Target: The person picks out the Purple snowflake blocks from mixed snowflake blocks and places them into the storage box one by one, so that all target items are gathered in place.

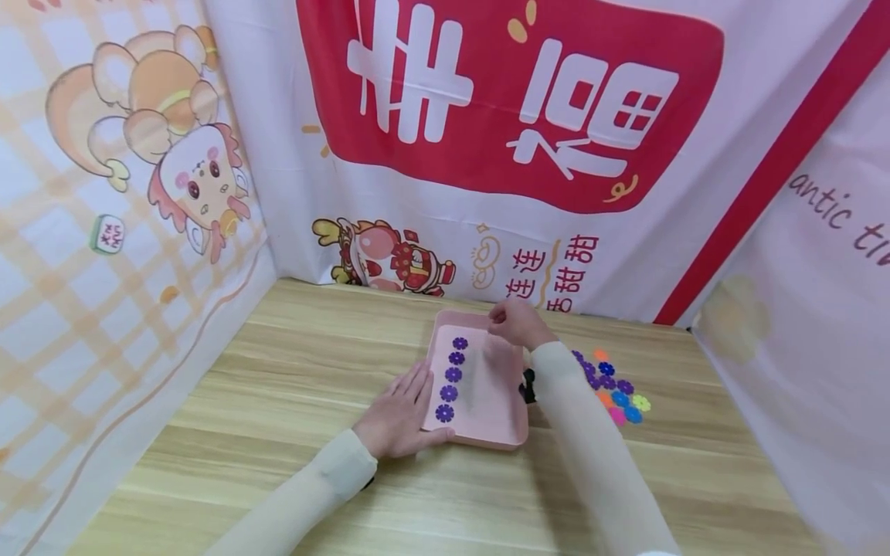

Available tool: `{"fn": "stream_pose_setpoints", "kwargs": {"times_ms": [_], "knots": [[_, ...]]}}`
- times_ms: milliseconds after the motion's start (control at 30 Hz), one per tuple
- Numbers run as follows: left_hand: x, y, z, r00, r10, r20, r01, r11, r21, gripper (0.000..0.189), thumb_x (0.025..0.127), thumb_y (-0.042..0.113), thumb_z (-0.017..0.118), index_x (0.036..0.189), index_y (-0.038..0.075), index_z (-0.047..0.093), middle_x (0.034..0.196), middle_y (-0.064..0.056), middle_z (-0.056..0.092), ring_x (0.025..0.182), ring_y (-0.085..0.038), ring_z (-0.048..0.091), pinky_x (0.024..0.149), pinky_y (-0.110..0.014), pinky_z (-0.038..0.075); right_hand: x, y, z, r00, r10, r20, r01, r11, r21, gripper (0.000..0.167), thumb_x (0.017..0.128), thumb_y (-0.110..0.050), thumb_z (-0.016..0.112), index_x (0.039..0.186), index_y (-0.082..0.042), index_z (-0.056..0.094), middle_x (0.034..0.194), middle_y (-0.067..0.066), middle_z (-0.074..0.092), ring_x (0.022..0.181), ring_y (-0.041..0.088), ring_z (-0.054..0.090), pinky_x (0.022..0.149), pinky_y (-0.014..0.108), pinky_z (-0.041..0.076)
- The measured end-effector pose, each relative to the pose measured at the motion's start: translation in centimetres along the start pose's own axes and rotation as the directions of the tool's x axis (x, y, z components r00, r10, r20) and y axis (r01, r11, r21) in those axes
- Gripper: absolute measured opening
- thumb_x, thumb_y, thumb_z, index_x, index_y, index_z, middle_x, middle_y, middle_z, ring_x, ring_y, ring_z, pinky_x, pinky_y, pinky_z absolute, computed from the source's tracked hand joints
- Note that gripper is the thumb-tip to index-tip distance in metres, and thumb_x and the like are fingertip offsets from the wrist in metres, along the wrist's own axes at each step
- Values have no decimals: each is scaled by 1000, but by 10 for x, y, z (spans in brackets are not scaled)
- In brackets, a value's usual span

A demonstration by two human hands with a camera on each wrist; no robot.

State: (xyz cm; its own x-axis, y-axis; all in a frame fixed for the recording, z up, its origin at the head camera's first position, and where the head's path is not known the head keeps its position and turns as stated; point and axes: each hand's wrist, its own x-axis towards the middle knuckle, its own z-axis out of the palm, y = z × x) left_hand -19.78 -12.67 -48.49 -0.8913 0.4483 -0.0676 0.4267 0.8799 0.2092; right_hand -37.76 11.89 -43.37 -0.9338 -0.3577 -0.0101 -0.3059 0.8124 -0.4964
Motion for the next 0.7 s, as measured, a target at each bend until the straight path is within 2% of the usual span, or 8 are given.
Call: {"fn": "stream_pose_setpoints", "kwargs": {"times_ms": [200, 300, 500, 700], "knots": [[2, -3, 5, 1000, 2, -16, -2, 1000, 0, 109, 98, 77, 47, 165, -5, 22, 178, -21, 7, 166, -39, 13, 135, -52, 19, -17, 20, -46, 995, -95, 14, 96, 992, -81, 37, 93, -9, 77, 125, 8, 71, 122, 26, 74, 114, 38, 72, 105, 51, 58], [2, -3, 4, 1000, -4, -9, 4, 1000, -4, 109, 98, 78, 47, 166, -4, 21, 178, -20, 6, 166, -38, 12, 135, -52, 19, -28, 37, -59, 995, -97, 11, 98, 991, -89, 40, 92, -9, 77, 128, 8, 69, 126, 29, 72, 116, 41, 70, 107, 54, 57], [0, -1, 0, 1000, -5, -5, 5, 1000, 16, 108, 99, 77, 47, 165, -5, 24, 178, -21, 10, 165, -39, 16, 134, -52, 23, -49, 77, -65, 994, -109, 21, 111, 983, -149, 43, 93, -7, 77, 131, 10, 66, 129, 32, 69, 119, 46, 68, 107, 59, 55], [1, -2, 5, 1000, 13, -19, -13, 1000, 4, 109, 98, 78, 47, 165, -6, 24, 177, -22, 10, 165, -40, 16, 134, -54, 22, -69, 110, -64, 998, -51, 33, 57, 976, -211, 45, 95, -9, 77, 135, 7, 65, 133, 30, 69, 122, 46, 67, 108, 60, 54]]}}
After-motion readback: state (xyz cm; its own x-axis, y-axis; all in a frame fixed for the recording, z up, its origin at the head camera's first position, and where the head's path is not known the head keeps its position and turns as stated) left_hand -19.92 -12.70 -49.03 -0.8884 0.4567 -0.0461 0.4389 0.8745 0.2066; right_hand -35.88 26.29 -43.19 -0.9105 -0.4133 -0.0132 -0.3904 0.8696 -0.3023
